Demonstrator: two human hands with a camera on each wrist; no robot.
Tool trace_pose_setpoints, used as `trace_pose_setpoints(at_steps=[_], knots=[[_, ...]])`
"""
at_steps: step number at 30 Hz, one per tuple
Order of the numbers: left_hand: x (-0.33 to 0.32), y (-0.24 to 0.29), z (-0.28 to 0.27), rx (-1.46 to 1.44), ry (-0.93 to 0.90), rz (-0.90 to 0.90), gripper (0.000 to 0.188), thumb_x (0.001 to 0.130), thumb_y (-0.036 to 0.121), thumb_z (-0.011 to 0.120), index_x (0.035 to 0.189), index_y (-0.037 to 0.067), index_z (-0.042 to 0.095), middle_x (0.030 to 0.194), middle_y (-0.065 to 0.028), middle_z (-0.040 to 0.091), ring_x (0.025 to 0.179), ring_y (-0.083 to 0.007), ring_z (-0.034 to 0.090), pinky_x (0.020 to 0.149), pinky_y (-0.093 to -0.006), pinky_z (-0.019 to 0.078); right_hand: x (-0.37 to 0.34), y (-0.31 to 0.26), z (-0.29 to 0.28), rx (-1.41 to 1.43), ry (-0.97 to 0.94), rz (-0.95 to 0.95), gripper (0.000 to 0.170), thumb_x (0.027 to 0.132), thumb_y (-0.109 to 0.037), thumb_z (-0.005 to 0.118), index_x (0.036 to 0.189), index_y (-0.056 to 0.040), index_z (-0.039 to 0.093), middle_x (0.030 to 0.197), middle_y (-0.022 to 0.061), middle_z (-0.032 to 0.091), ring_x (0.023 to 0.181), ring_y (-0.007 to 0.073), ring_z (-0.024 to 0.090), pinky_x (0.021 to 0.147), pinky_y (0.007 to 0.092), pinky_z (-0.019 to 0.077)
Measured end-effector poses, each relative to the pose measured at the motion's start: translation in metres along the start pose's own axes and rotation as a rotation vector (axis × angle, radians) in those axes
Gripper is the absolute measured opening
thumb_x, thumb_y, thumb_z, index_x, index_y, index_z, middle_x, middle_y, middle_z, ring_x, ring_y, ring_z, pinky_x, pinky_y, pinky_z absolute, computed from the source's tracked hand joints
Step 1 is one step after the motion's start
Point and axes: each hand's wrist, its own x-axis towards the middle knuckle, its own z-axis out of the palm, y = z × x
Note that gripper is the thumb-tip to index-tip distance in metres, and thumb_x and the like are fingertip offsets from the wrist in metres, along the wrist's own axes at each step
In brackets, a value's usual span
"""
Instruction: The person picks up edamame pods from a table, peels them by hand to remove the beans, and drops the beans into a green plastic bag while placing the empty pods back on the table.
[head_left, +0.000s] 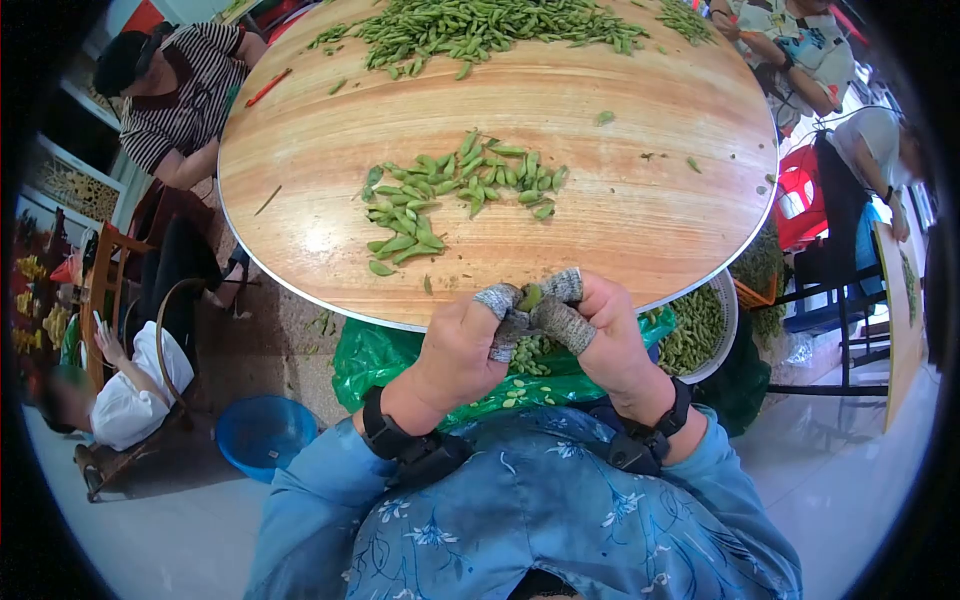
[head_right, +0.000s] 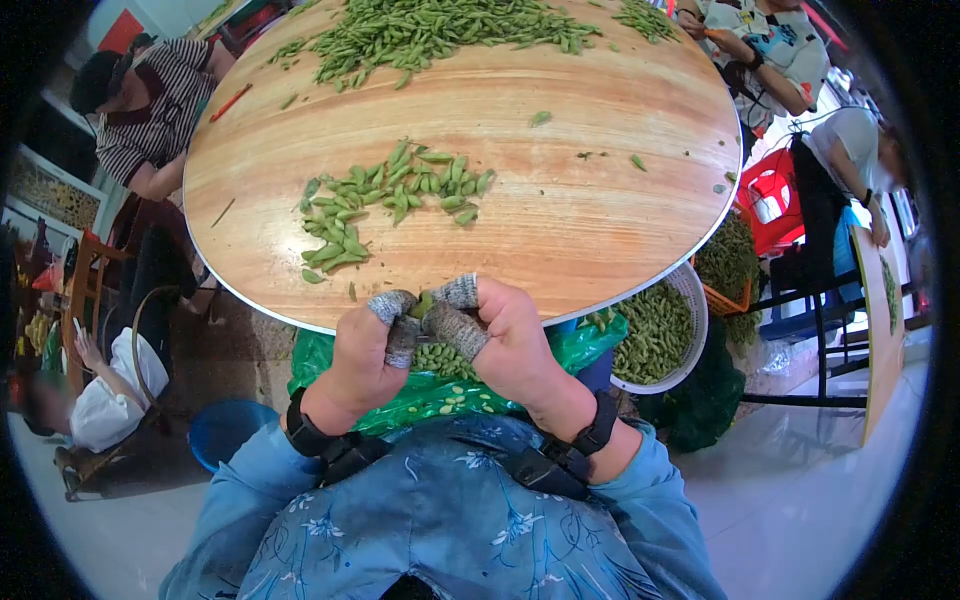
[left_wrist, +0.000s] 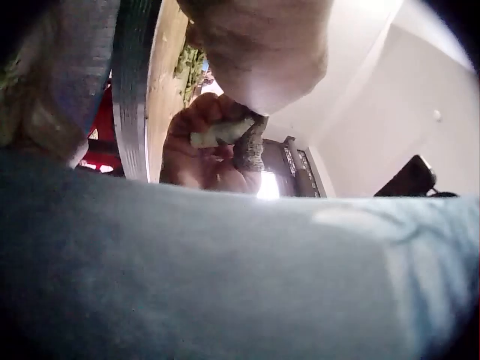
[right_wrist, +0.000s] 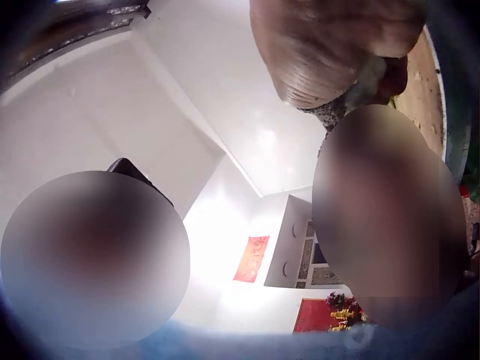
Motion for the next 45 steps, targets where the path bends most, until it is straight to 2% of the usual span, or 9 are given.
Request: trace_pose_setpoints(at_steps=[2,7,10,20,28,35,40,42,45], knots=[[-0.001,0.006,0.003,-0.005,0.041,-0.014,0.025,0.069,0.003,0.055,0.093,0.001,0.046,0.066,-0.0108,0.052,0.053,-0.0253,0.050,0.047,-0.0313,0.0402,-0.001,0.000,0.000,-0.021,-0.002,-0.037,0.007,0.080,-0.004,0.053,0.086,0.0013,0.053,0.079,0.0021,0.056,0.074,0.0082,0.052,0.066,0.0217,0.0429],[-0.005,0.010,-0.003,-1.168,-0.016,-0.883,0.007,0.082,0.006,0.049,0.088,0.004,0.049,0.061,-0.0007,0.048,0.054,-0.0087,0.046,0.049,-0.0224,0.0384,0.001,-0.004,-0.005,-0.452,-0.051,-0.288,0.007,0.078,-0.001,0.054,0.083,0.0017,0.053,0.075,0.0039,0.056,0.070,0.0081,0.051,0.060,0.0223,0.0425],[-0.001,0.003,-0.010,-1.618,-0.107,-0.891,0.008,0.081,0.007,0.050,0.089,0.004,0.050,0.065,0.0008,0.050,0.057,-0.0055,0.046,0.050,-0.0182,0.0369,0.001,-0.010,-0.004,-0.563,-0.039,-0.292,0.005,0.076,-0.001,0.054,0.081,0.0012,0.054,0.074,0.0039,0.056,0.067,0.0079,0.050,0.058,0.0226,0.0420],[-0.002,0.019,-0.015,-0.447,-0.385,-0.478,0.010,0.078,0.006,0.052,0.085,-0.002,0.049,0.066,-0.0120,0.052,0.056,-0.0180,0.049,0.053,-0.0262,0.0395,-0.012,-0.015,-0.008,-0.479,-0.083,0.059,0.008,0.074,-0.002,0.058,0.080,0.0021,0.055,0.068,0.0023,0.056,0.065,0.0043,0.046,0.056,0.0210,0.0410],[-0.012,0.022,-0.006,-0.681,-0.447,-0.538,0.015,0.076,0.007,0.054,0.088,-0.001,0.049,0.068,-0.0156,0.052,0.058,-0.0246,0.050,0.055,-0.0301,0.0402,-0.024,-0.012,-0.014,-0.326,-0.104,0.273,0.011,0.073,-0.002,0.059,0.082,0.0028,0.057,0.070,0.0016,0.058,0.067,0.0043,0.047,0.058,0.0215,0.0416],[-0.022,0.013,0.000,-0.626,-0.486,-0.450,0.028,0.081,0.008,0.050,0.108,0.000,0.047,0.083,-0.0078,0.057,0.073,-0.0112,0.052,0.067,-0.0244,0.0417,-0.026,-0.006,-0.017,-0.402,-0.182,0.130,0.011,0.073,-0.004,0.060,0.082,0.0024,0.057,0.070,0.0028,0.058,0.067,0.0047,0.047,0.057,0.0224,0.0415],[-0.035,0.008,0.013,-0.739,-0.539,-0.719,0.028,0.081,0.005,0.044,0.109,0.000,0.047,0.089,-0.0036,0.055,0.080,-0.0083,0.047,0.072,-0.0241,0.0404,-0.027,0.002,-0.014,-0.675,-0.200,-0.002,0.011,0.072,-0.004,0.059,0.082,-0.0010,0.057,0.067,0.0138,0.055,0.059,0.0180,0.053,0.056,0.0279,0.0424],[-0.042,0.005,0.022,-0.669,-0.377,-0.557,0.021,0.077,0.010,0.049,0.097,0.002,0.051,0.072,-0.0072,0.053,0.066,-0.0099,0.045,0.061,-0.0270,0.0409,-0.028,0.014,-0.019,-0.663,-0.213,-0.051,0.012,0.069,-0.005,0.060,0.080,-0.0007,0.057,0.069,0.0169,0.055,0.061,0.0261,0.054,0.057,0.0306,0.0429],[-0.047,0.005,0.024,-0.593,-0.369,-0.540,0.017,0.074,0.012,0.053,0.087,0.001,0.051,0.068,-0.0125,0.053,0.061,-0.0175,0.048,0.058,-0.0306,0.0407,-0.031,0.018,-0.020,-0.767,-0.240,-0.038,0.010,0.074,-0.007,0.060,0.081,-0.0005,0.058,0.072,0.0108,0.058,0.064,0.0129,0.053,0.061,0.0267,0.0436]])
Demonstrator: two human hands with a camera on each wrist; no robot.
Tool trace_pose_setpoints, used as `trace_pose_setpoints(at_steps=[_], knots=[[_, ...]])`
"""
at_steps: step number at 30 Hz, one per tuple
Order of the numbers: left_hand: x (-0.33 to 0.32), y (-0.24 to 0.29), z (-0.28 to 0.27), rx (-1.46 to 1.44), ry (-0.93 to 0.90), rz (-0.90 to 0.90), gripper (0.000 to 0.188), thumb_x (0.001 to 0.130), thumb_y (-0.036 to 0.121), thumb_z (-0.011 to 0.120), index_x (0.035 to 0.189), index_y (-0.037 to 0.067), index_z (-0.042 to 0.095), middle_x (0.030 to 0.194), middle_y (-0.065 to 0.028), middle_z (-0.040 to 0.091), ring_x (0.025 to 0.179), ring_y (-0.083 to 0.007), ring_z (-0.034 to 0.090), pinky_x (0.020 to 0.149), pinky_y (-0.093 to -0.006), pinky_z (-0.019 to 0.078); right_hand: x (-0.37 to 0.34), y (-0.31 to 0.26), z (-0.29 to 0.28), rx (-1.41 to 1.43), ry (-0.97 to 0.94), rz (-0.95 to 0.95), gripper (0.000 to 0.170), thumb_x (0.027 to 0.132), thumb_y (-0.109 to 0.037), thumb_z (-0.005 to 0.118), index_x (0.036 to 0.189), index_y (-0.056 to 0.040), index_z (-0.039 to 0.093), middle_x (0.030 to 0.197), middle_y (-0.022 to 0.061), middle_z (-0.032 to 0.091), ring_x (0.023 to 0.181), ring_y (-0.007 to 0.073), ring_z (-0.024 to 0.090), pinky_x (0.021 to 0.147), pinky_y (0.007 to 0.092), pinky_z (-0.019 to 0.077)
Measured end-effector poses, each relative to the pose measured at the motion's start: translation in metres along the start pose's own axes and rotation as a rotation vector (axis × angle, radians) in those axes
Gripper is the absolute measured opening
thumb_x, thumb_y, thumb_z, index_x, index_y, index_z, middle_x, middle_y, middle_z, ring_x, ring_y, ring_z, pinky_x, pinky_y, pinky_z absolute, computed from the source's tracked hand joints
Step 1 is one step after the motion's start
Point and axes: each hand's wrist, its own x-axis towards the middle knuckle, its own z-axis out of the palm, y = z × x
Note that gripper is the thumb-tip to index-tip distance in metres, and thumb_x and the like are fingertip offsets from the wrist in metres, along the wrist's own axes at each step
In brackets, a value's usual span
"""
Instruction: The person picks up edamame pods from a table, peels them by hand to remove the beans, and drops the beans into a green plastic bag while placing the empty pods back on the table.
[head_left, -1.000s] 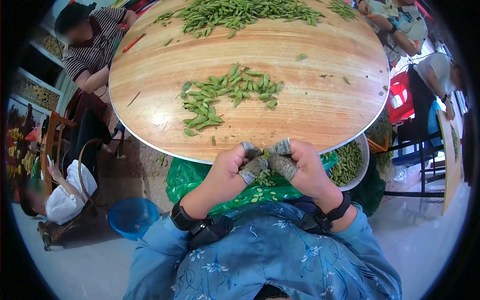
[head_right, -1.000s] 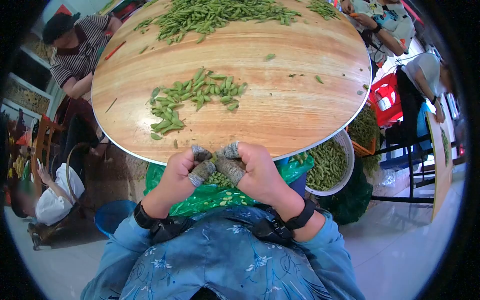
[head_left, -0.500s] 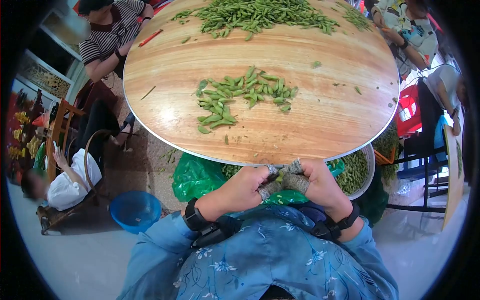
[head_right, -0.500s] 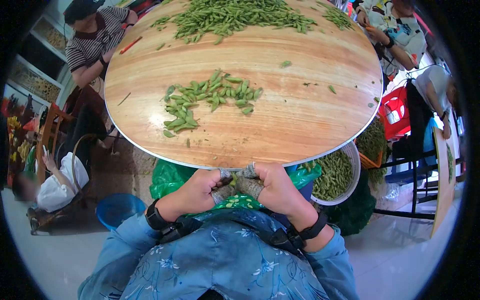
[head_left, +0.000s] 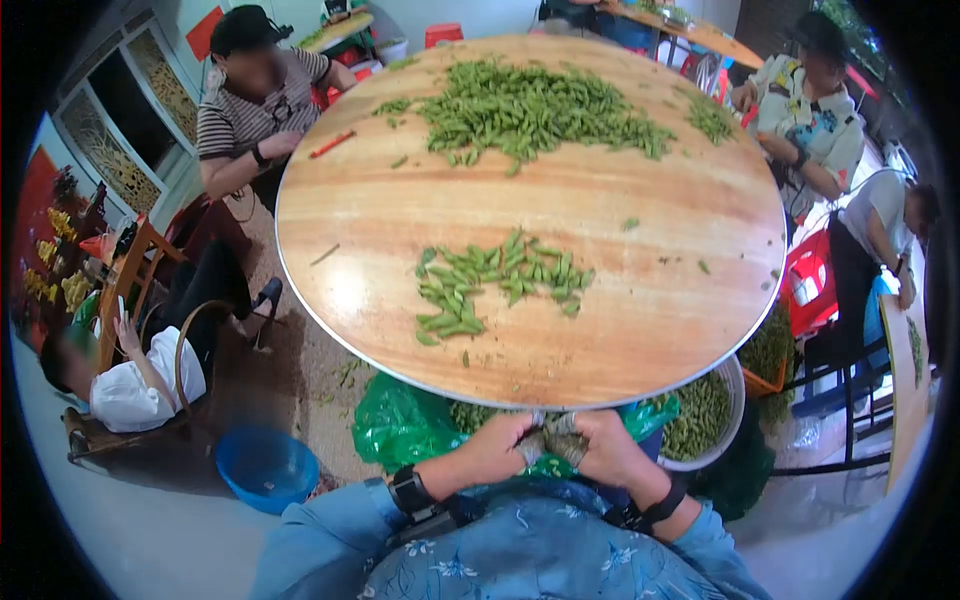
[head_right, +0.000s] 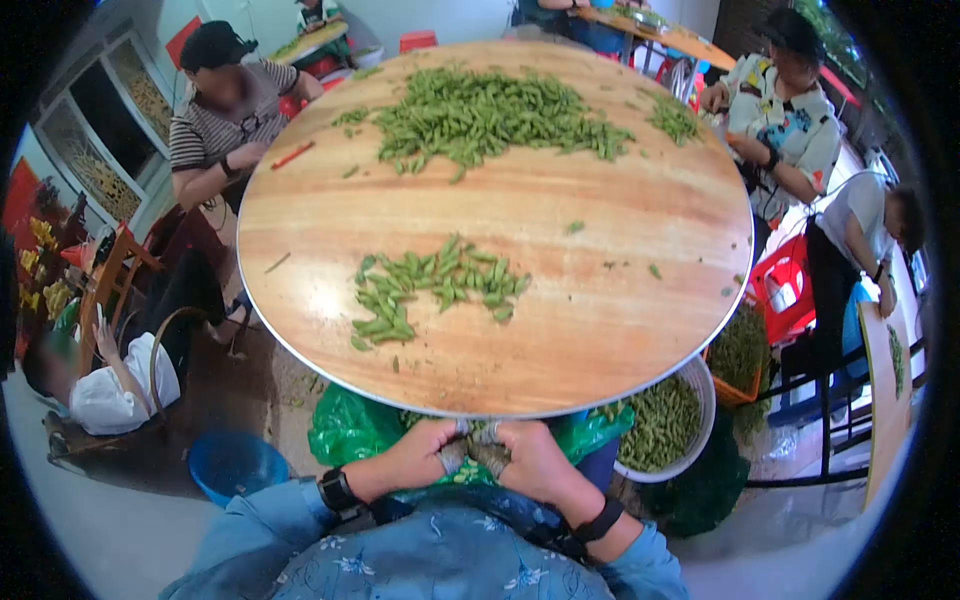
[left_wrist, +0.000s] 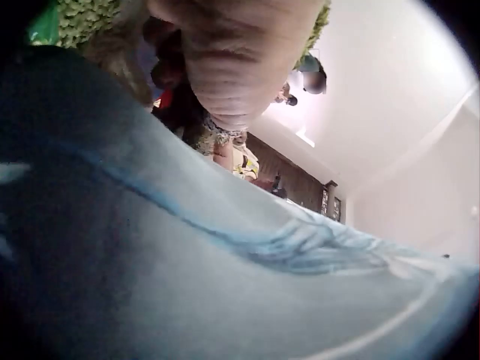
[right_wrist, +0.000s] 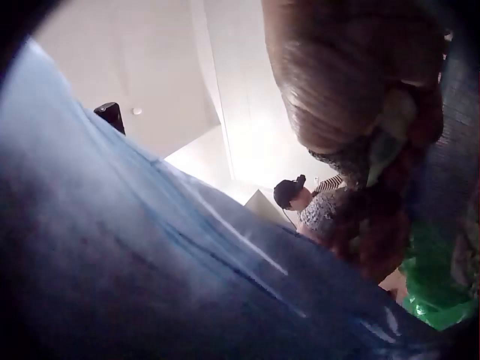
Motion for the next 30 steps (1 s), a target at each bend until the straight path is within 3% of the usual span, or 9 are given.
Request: trace_pose_setpoints(at_steps=[3,6,9,11,15,18,20,24,30], knots=[[-0.005,-0.020,0.003,0.041,-0.009,-0.002,0.015,0.067,0.007,0.052,0.080,0.000,0.049,0.065,-0.0179,0.050,0.057,-0.0271,0.048,0.055,-0.0335,0.0399,-0.003,0.008,0.007,-0.033,-0.036,0.052,0.009,0.071,-0.005,0.060,0.079,-0.0009,0.058,0.070,0.0138,0.058,0.063,0.0164,0.055,0.060,0.0276,0.0441],[-0.002,-0.017,-0.004,0.172,-0.081,-0.147,0.024,0.069,0.005,0.049,0.092,0.001,0.050,0.071,-0.0135,0.053,0.065,-0.0195,0.050,0.061,-0.0310,0.0415,-0.002,0.005,0.007,-0.056,-0.064,0.161,0.011,0.069,-0.004,0.060,0.079,-0.0009,0.058,0.069,0.0157,0.057,0.062,0.0207,0.056,0.059,0.0285,0.0442],[-0.005,-0.017,-0.006,0.508,-0.203,-0.135,0.026,0.069,0.011,0.055,0.093,0.003,0.051,0.074,-0.0145,0.054,0.071,-0.0296,0.053,0.063,-0.0345,0.0430,-0.009,0.022,0.000,-0.213,0.129,0.039,0.012,0.067,-0.014,0.060,0.071,-0.0023,0.057,0.068,0.0190,0.055,0.061,0.0345,0.054,0.054,0.0359,0.0434],[-0.006,-0.001,-0.014,0.575,-0.125,0.206,0.028,0.069,0.019,0.059,0.094,0.007,0.053,0.075,-0.0135,0.055,0.074,-0.0329,0.053,0.061,-0.0378,0.0437,-0.029,0.034,-0.031,-0.418,0.046,0.302,0.011,0.063,-0.011,0.057,0.065,-0.0004,0.055,0.067,0.0199,0.054,0.064,0.0362,0.053,0.055,0.0397,0.0424],[-0.008,0.039,-0.050,0.602,-0.006,0.314,0.015,0.068,0.011,0.056,0.082,0.007,0.054,0.069,-0.0096,0.051,0.069,-0.0287,0.053,0.058,-0.0366,0.0438,-0.070,0.031,-0.092,-0.714,0.302,0.505,0.009,0.064,-0.004,0.054,0.070,0.0023,0.056,0.067,0.0218,0.054,0.068,0.0380,0.053,0.057,0.0386,0.0421],[0.011,0.043,-0.093,0.794,0.369,0.385,0.018,0.064,0.002,0.054,0.082,0.007,0.056,0.074,-0.0094,0.051,0.071,-0.0275,0.051,0.056,-0.0364,0.0427,-0.089,0.029,-0.114,-0.432,0.364,0.565,0.015,0.068,-0.001,0.056,0.083,0.0034,0.057,0.070,0.0173,0.059,0.064,0.0246,0.058,0.057,0.0301,0.0426],[0.029,0.044,-0.115,0.923,0.406,0.354,0.015,0.066,0.004,0.053,0.081,0.006,0.056,0.075,-0.0102,0.049,0.072,-0.0278,0.050,0.056,-0.0374,0.0421,-0.079,0.012,-0.109,-0.302,0.408,0.519,0.014,0.070,0.000,0.057,0.083,0.0034,0.057,0.071,0.0140,0.060,0.064,0.0190,0.057,0.058,0.0274,0.0426],[0.053,0.027,-0.135,1.145,0.237,0.305,0.013,0.067,0.006,0.052,0.080,0.005,0.056,0.074,-0.0111,0.048,0.072,-0.0284,0.049,0.059,-0.0378,0.0415,-0.044,-0.002,-0.086,0.053,0.447,0.324,0.013,0.074,-0.003,0.059,0.085,0.0032,0.058,0.074,0.0065,0.061,0.068,0.0096,0.055,0.060,0.0227,0.0436],[0.054,0.041,-0.125,1.165,0.220,0.209,0.009,0.065,0.008,0.054,0.074,0.005,0.055,0.073,-0.0115,0.050,0.073,-0.0281,0.050,0.060,-0.0376,0.0413,0.007,-0.024,-0.056,-0.029,0.293,0.144,0.017,0.076,-0.010,0.058,0.091,-0.0013,0.059,0.078,0.0078,0.061,0.071,0.0124,0.057,0.064,0.0252,0.0460]])
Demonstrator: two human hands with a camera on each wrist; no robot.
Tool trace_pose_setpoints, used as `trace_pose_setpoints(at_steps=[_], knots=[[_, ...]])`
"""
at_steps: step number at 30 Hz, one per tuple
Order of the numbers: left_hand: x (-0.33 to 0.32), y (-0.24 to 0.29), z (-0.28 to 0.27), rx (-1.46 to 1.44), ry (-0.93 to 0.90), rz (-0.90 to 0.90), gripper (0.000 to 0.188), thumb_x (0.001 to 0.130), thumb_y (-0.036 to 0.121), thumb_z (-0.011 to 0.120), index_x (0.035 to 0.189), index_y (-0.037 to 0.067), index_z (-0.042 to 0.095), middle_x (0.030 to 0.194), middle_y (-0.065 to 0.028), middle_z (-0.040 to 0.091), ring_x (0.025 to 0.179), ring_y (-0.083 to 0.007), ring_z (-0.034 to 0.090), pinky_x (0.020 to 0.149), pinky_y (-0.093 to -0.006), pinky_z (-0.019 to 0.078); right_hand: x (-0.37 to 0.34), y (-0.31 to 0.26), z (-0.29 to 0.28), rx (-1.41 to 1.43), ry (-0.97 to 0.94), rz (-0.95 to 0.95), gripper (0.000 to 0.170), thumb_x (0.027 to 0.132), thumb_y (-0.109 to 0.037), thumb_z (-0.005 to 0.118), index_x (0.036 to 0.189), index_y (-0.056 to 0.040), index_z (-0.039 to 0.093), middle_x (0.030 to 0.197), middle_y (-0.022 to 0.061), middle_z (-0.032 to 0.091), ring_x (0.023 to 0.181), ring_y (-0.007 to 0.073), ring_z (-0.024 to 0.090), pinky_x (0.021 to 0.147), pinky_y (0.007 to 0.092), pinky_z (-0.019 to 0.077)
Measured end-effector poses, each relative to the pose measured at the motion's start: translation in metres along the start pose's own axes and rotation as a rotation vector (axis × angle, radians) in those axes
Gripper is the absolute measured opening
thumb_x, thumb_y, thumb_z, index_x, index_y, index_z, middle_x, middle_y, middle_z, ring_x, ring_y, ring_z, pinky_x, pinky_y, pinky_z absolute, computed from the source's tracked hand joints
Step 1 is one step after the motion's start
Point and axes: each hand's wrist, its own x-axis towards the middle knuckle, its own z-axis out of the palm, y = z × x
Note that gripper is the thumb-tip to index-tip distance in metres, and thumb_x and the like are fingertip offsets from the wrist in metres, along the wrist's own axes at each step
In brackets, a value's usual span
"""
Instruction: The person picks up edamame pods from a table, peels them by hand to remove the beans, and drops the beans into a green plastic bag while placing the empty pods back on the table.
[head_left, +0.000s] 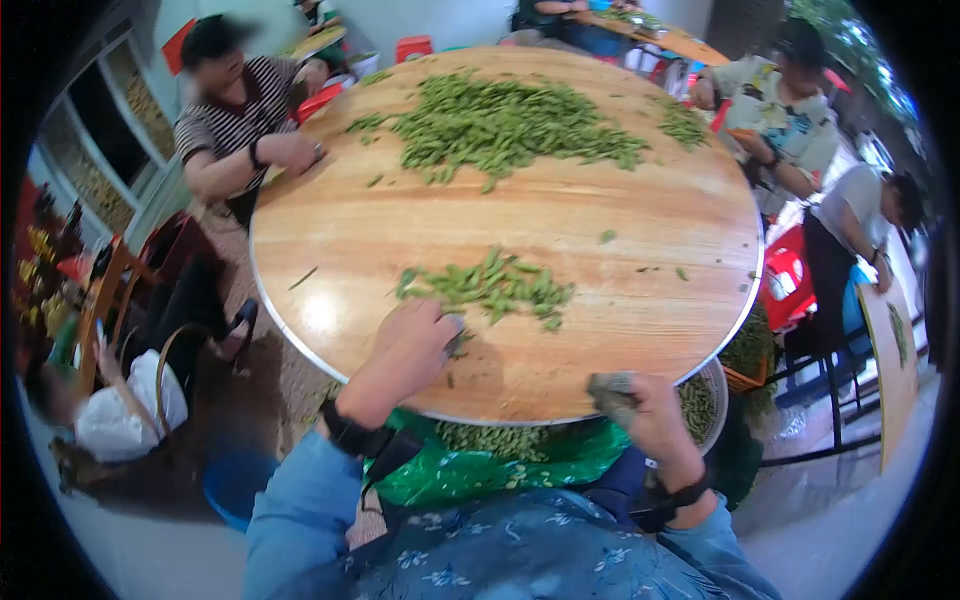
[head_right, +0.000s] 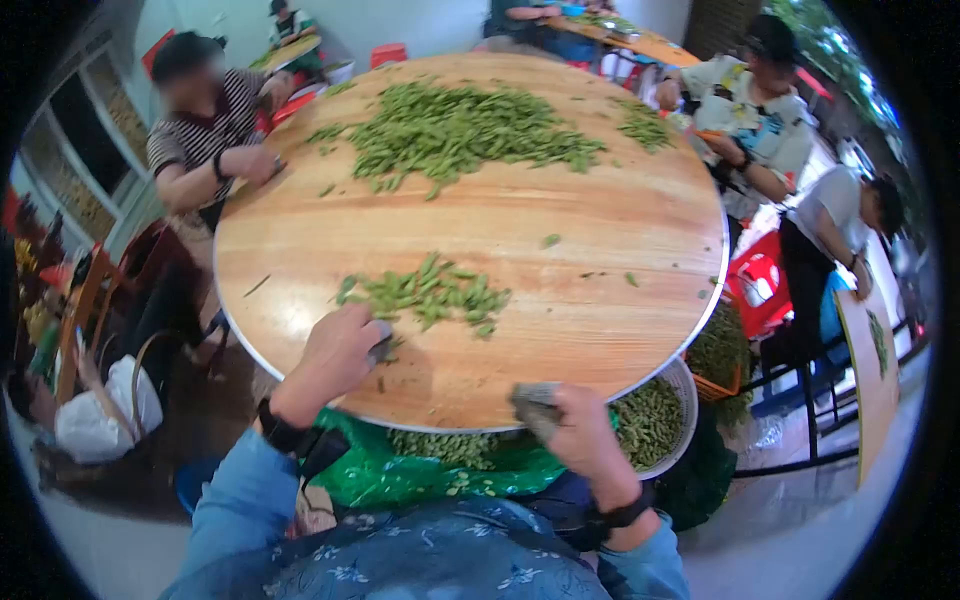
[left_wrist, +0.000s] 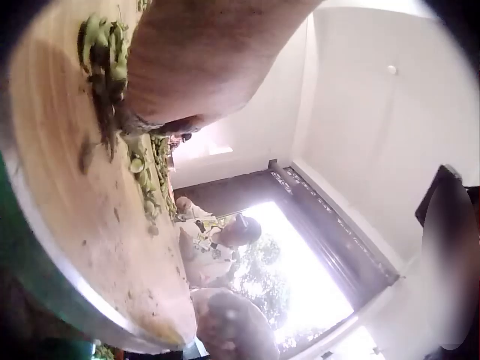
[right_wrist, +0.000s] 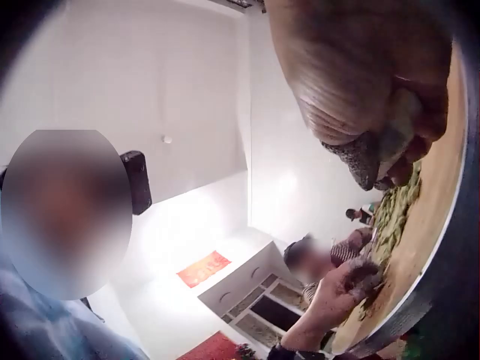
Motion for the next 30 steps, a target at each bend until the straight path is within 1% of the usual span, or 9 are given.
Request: trace_pose_setpoints(at_steps=[5,8,10,11,13,16,19,20,30], knots=[[0.000,0.002,0.008,-0.065,0.216,-0.027,0.011,0.064,0.008,0.058,0.073,0.004,0.055,0.064,-0.0103,0.052,0.063,-0.0277,0.052,0.053,-0.0384,0.0421,0.022,-0.013,0.033,0.199,-0.007,-0.007,0.024,0.078,-0.009,0.056,0.100,-0.0003,0.054,0.082,0.0061,0.059,0.075,0.0110,0.055,0.066,0.0244,0.0449],[0.000,0.001,0.009,-0.126,0.308,-0.061,0.011,0.065,0.006,0.061,0.074,0.003,0.055,0.065,-0.0122,0.055,0.059,-0.0253,0.055,0.050,-0.0343,0.0432,0.031,-0.017,0.040,0.322,-0.075,0.046,0.027,0.079,-0.009,0.055,0.104,0.0004,0.051,0.084,0.0041,0.058,0.078,0.0096,0.053,0.068,0.0231,0.0437],[-0.001,0.010,0.007,-0.608,0.309,-0.281,0.010,0.069,0.004,0.062,0.076,0.002,0.055,0.069,-0.0101,0.058,0.060,-0.0184,0.057,0.050,-0.0281,0.0436,0.032,-0.014,0.047,0.412,-0.138,0.131,0.027,0.080,-0.009,0.055,0.105,0.0005,0.050,0.086,0.0031,0.057,0.079,0.0089,0.052,0.069,0.0226,0.0431],[-0.004,0.014,0.009,-0.606,0.290,-0.311,0.010,0.069,0.004,0.062,0.076,0.002,0.055,0.069,-0.0101,0.058,0.060,-0.0184,0.057,0.050,-0.0281,0.0436,0.035,-0.012,0.051,0.538,-0.134,0.138,0.026,0.080,-0.010,0.055,0.104,-0.0008,0.051,0.084,0.0028,0.057,0.074,0.0075,0.051,0.065,0.0198,0.0417],[-0.006,0.021,0.012,-1.373,0.263,-0.518,0.010,0.072,0.003,0.062,0.079,0.002,0.054,0.073,-0.0065,0.059,0.062,-0.0118,0.057,0.053,-0.0221,0.0428,0.040,-0.011,0.054,0.669,-0.145,0.162,0.025,0.080,-0.011,0.055,0.103,-0.0020,0.053,0.082,0.0026,0.057,0.068,0.0061,0.049,0.060,0.0171,0.0404],[-0.016,0.039,0.014,-1.578,0.185,-0.583,0.010,0.074,0.002,0.060,0.081,0.002,0.053,0.072,-0.0034,0.058,0.063,-0.0094,0.055,0.055,-0.0209,0.0428,0.041,-0.010,0.058,0.787,-0.119,0.189,0.020,0.083,-0.014,0.051,0.099,-0.0040,0.055,0.081,0.0008,0.058,0.070,0.0055,0.051,0.057,0.0173,0.0397],[-0.022,0.053,0.016,-1.666,0.150,-0.611,0.011,0.073,0.001,0.060,0.081,0.002,0.052,0.070,-0.0042,0.058,0.064,-0.0099,0.056,0.056,-0.0201,0.0425,0.039,-0.017,0.058,0.848,-0.124,0.184,0.018,0.083,-0.014,0.051,0.098,-0.0045,0.056,0.079,0.0001,0.058,0.066,0.0046,0.049,0.056,0.0170,0.0391],[-0.021,0.060,0.017,-1.669,0.188,-0.616,0.011,0.072,0.001,0.060,0.079,0.003,0.052,0.066,-0.0048,0.056,0.058,-0.0109,0.054,0.048,-0.0198,0.0400,0.038,-0.018,0.057,0.850,-0.124,0.193,0.018,0.083,-0.014,0.051,0.098,-0.0045,0.056,0.079,0.0001,0.058,0.066,0.0046,0.049,0.056,0.0170,0.0391],[-0.023,0.068,0.014,-1.660,0.164,-0.555,0.014,0.071,0.000,0.062,0.080,0.003,0.052,0.069,-0.0039,0.056,0.060,-0.0101,0.055,0.051,-0.0197,0.0419,0.032,-0.012,0.055,0.890,-0.184,0.194,0.012,0.081,-0.014,0.055,0.088,-0.0048,0.057,0.074,-0.0021,0.056,0.061,0.0028,0.045,0.054,0.0162,0.0366]])
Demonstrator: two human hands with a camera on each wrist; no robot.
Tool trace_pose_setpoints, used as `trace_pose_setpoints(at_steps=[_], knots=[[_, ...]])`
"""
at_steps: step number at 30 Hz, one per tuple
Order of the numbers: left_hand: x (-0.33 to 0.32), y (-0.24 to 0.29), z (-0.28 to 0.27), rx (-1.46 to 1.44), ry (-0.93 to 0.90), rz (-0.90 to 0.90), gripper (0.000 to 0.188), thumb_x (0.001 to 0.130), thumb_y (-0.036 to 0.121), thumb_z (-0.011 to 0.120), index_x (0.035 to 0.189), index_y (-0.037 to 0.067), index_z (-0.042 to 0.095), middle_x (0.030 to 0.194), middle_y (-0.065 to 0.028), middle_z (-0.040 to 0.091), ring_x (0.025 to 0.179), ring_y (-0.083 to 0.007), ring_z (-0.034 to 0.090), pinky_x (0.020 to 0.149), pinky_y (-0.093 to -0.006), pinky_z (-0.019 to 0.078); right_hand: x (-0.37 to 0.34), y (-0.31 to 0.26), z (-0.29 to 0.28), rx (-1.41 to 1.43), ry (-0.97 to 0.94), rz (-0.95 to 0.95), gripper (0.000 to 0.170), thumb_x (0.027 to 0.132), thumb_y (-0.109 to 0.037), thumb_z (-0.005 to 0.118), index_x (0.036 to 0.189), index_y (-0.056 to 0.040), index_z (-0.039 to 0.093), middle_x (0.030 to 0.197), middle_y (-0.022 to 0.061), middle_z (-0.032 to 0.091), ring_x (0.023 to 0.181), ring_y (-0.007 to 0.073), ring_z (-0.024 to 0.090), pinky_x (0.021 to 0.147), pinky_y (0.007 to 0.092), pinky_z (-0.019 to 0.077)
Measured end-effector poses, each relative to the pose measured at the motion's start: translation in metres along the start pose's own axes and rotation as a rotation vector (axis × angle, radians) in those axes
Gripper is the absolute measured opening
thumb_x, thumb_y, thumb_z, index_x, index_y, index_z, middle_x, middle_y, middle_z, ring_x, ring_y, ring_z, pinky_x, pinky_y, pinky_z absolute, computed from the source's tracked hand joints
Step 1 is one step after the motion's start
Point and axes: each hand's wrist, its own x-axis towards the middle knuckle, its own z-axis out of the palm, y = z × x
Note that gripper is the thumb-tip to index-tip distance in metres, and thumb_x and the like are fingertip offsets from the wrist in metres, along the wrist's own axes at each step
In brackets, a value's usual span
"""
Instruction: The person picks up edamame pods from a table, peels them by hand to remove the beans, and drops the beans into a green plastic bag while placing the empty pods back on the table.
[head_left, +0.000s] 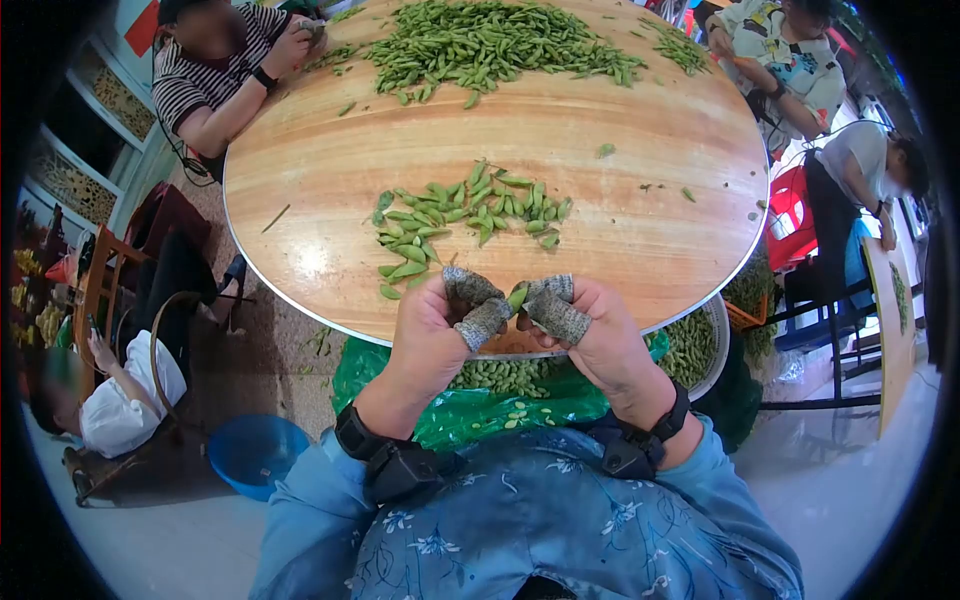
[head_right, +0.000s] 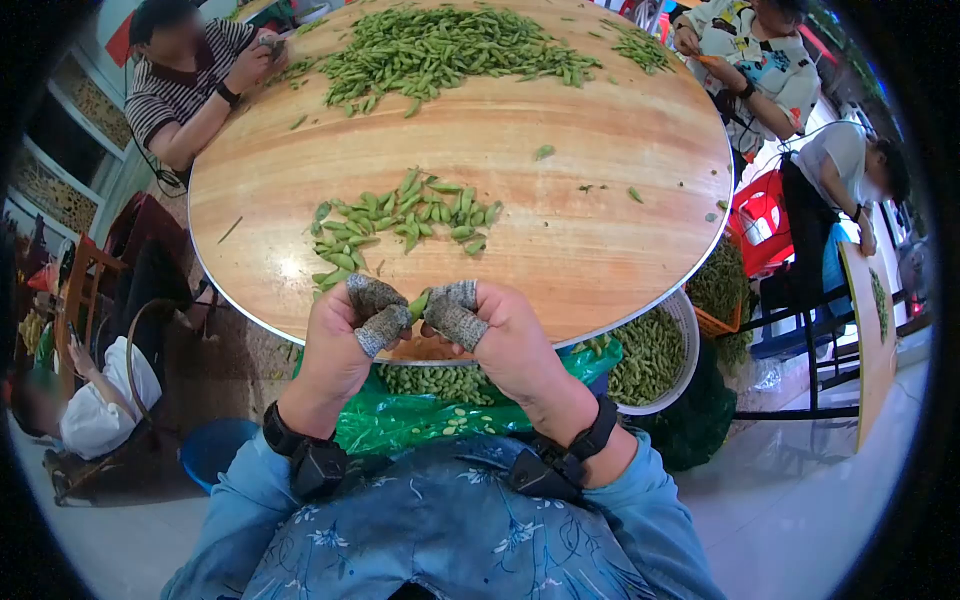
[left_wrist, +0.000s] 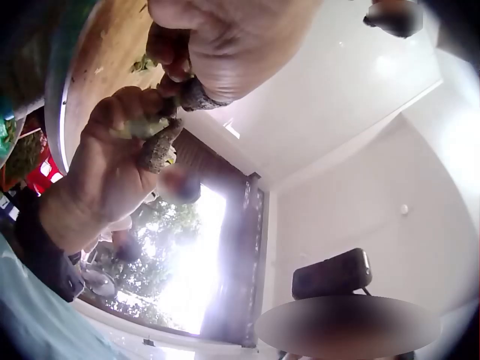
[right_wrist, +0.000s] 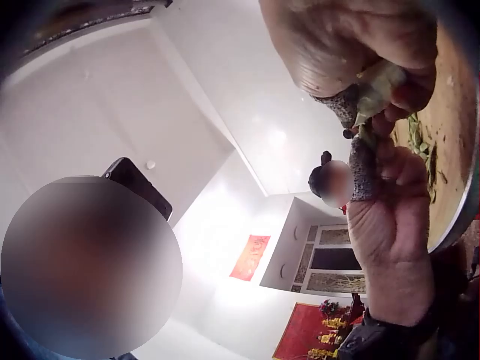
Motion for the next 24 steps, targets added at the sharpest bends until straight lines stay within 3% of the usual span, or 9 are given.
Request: trace_pose_setpoints(at_steps=[2,9,13,15,16,17,19,21,24], knots=[[-0.001,0.000,-0.001,-0.005,-0.039,0.006,0.013,0.072,0.000,0.061,0.082,0.002,0.053,0.075,-0.0017,0.057,0.068,-0.0071,0.054,0.062,-0.0191,0.0444,0.000,0.000,0.000,0.010,-0.018,-0.001,0.013,0.080,-0.015,0.055,0.088,-0.0046,0.057,0.074,-0.0020,0.056,0.062,0.0030,0.046,0.054,0.0165,0.0368],[-0.003,0.001,-0.001,0.012,-0.074,-0.050,0.013,0.073,0.002,0.062,0.082,0.002,0.053,0.074,-0.0021,0.058,0.067,-0.0072,0.054,0.060,-0.0201,0.0441,0.000,0.003,0.006,0.003,0.030,-0.029,0.011,0.081,-0.015,0.055,0.083,-0.0037,0.056,0.073,-0.0013,0.056,0.062,0.0045,0.049,0.054,0.0178,0.0384],[0.000,0.003,-0.001,0.210,-0.068,-0.053,0.015,0.073,0.002,0.060,0.085,0.001,0.051,0.072,-0.0039,0.057,0.064,-0.0098,0.053,0.057,-0.0211,0.0433,0.003,0.010,-0.002,-0.008,0.049,0.007,0.009,0.081,-0.013,0.053,0.082,-0.0038,0.056,0.073,0.0004,0.057,0.065,0.0064,0.052,0.056,0.0188,0.0411],[-0.005,0.011,0.004,0.811,-0.085,0.286,0.023,0.070,0.008,0.065,0.086,0.002,0.050,0.075,-0.0046,0.055,0.065,-0.0101,0.053,0.053,-0.0231,0.0412,0.001,0.003,-0.002,-0.036,0.090,0.065,0.008,0.081,-0.010,0.051,0.082,-0.0029,0.056,0.074,0.0023,0.057,0.067,0.0077,0.054,0.057,0.0198,0.0426],[-0.006,0.012,0.004,0.992,-0.121,0.343,0.025,0.068,0.005,0.063,0.088,0.001,0.048,0.076,-0.0093,0.053,0.066,-0.0186,0.054,0.054,-0.0288,0.0417,0.001,-0.001,-0.003,-0.018,0.037,0.046,0.008,0.081,-0.008,0.050,0.082,-0.0020,0.055,0.074,0.0031,0.057,0.068,0.0086,0.054,0.057,0.0209,0.0435],[-0.006,0.008,0.003,0.991,-0.123,0.327,0.025,0.068,0.005,0.063,0.088,0.001,0.048,0.076,-0.0093,0.053,0.066,-0.0186,0.054,0.054,-0.0288,0.0417,-0.001,-0.005,-0.001,0.001,-0.017,0.024,0.008,0.081,-0.007,0.050,0.082,-0.0012,0.055,0.075,0.0040,0.058,0.068,0.0096,0.055,0.058,0.0221,0.0444],[-0.006,0.003,0.002,1.351,-0.180,0.636,0.032,0.057,-0.002,0.058,0.087,0.001,0.048,0.071,-0.0144,0.051,0.066,-0.0301,0.051,0.054,-0.0372,0.0413,-0.003,-0.007,0.005,0.087,-0.008,0.015,0.007,0.080,-0.004,0.049,0.083,0.0002,0.054,0.077,0.0052,0.058,0.069,0.0110,0.055,0.058,0.0241,0.0453],[-0.006,-0.002,0.003,1.360,-0.162,0.671,0.030,0.055,-0.004,0.054,0.084,0.001,0.047,0.068,-0.0141,0.050,0.064,-0.0304,0.051,0.052,-0.0389,0.0399,-0.004,-0.007,0.005,0.076,-0.005,-0.050,0.007,0.080,-0.003,0.051,0.084,0.0008,0.054,0.078,0.0046,0.058,0.070,0.0113,0.055,0.062,0.0250,0.0463],[-0.005,-0.012,0.002,1.148,-0.179,0.729,0.025,0.060,-0.004,0.054,0.084,0.001,0.047,0.066,-0.0142,0.050,0.062,-0.0311,0.051,0.051,-0.0379,0.0409,-0.004,0.001,-0.002,-0.073,0.005,-0.142,0.009,0.079,-0.006,0.054,0.085,0.0005,0.054,0.078,0.0036,0.058,0.070,0.0103,0.054,0.063,0.0239,0.0461]])
